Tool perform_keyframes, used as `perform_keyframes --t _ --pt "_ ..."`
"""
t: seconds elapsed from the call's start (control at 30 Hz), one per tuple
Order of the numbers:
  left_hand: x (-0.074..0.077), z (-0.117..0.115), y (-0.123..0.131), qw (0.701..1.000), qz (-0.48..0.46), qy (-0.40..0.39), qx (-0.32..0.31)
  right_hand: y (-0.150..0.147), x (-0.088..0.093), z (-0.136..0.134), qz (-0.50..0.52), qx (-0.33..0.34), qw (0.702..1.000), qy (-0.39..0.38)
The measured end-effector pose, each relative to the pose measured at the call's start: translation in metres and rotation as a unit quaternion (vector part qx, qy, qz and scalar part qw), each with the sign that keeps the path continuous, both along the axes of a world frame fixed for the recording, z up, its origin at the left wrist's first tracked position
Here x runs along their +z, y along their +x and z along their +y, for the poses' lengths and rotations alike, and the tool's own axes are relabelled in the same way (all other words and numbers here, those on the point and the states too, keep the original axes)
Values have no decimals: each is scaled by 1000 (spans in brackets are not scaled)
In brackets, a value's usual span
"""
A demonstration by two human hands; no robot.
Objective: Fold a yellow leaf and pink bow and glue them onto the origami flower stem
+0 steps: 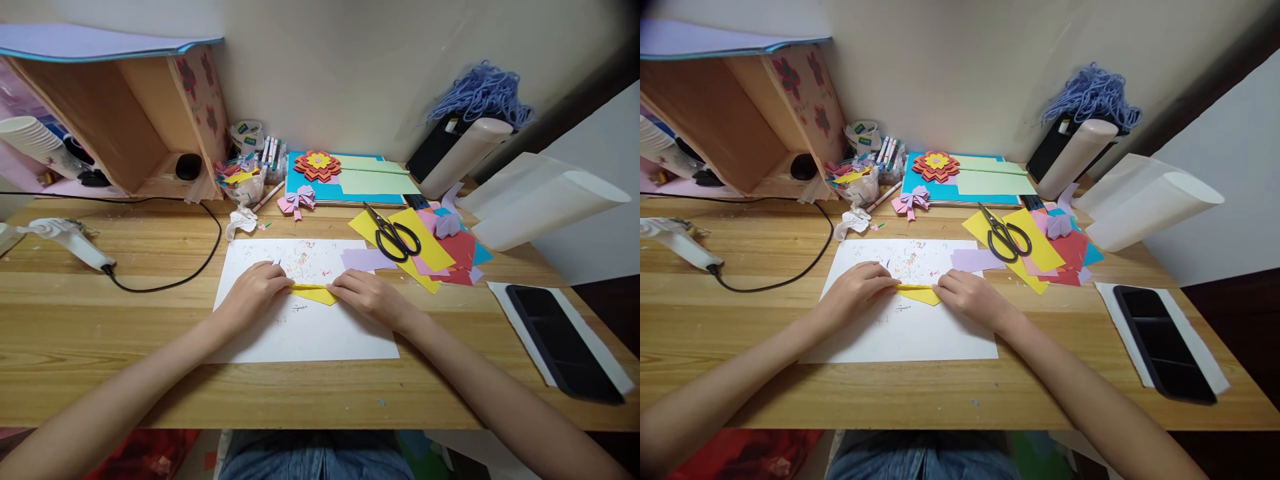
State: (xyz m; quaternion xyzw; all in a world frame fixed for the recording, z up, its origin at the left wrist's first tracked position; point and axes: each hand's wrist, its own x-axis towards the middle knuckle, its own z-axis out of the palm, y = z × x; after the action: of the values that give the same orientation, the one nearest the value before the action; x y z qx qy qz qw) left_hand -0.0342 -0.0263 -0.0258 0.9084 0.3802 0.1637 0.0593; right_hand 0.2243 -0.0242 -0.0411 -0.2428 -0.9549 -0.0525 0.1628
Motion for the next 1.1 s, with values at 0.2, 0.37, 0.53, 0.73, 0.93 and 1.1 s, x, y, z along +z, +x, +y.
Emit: perform_keyframes --t 0.2,0.37,0.53,0.73,0.93,1.1 --pt "0 8 -5 995 54 63 -48 -2 2 3 5 -6 1000 17" --pt "-3 12 -9 986 78 126 -74 -1 -1 3 10 -3 1000 13" --pt "-6 12 -10 998 1 52 -26 1 -3 3 14 -6 1000 -3" --pt "-2 12 -11 998 -44 -27 -34 1 -4 3 20 -13 1000 -9" --pt "-2 12 -10 986 -100 -129 -15 1 -5 3 20 -14 1000 -19" --pt "0 10 -7 966 -134 -218 44 1 -4 2 22 -10 1000 -8"
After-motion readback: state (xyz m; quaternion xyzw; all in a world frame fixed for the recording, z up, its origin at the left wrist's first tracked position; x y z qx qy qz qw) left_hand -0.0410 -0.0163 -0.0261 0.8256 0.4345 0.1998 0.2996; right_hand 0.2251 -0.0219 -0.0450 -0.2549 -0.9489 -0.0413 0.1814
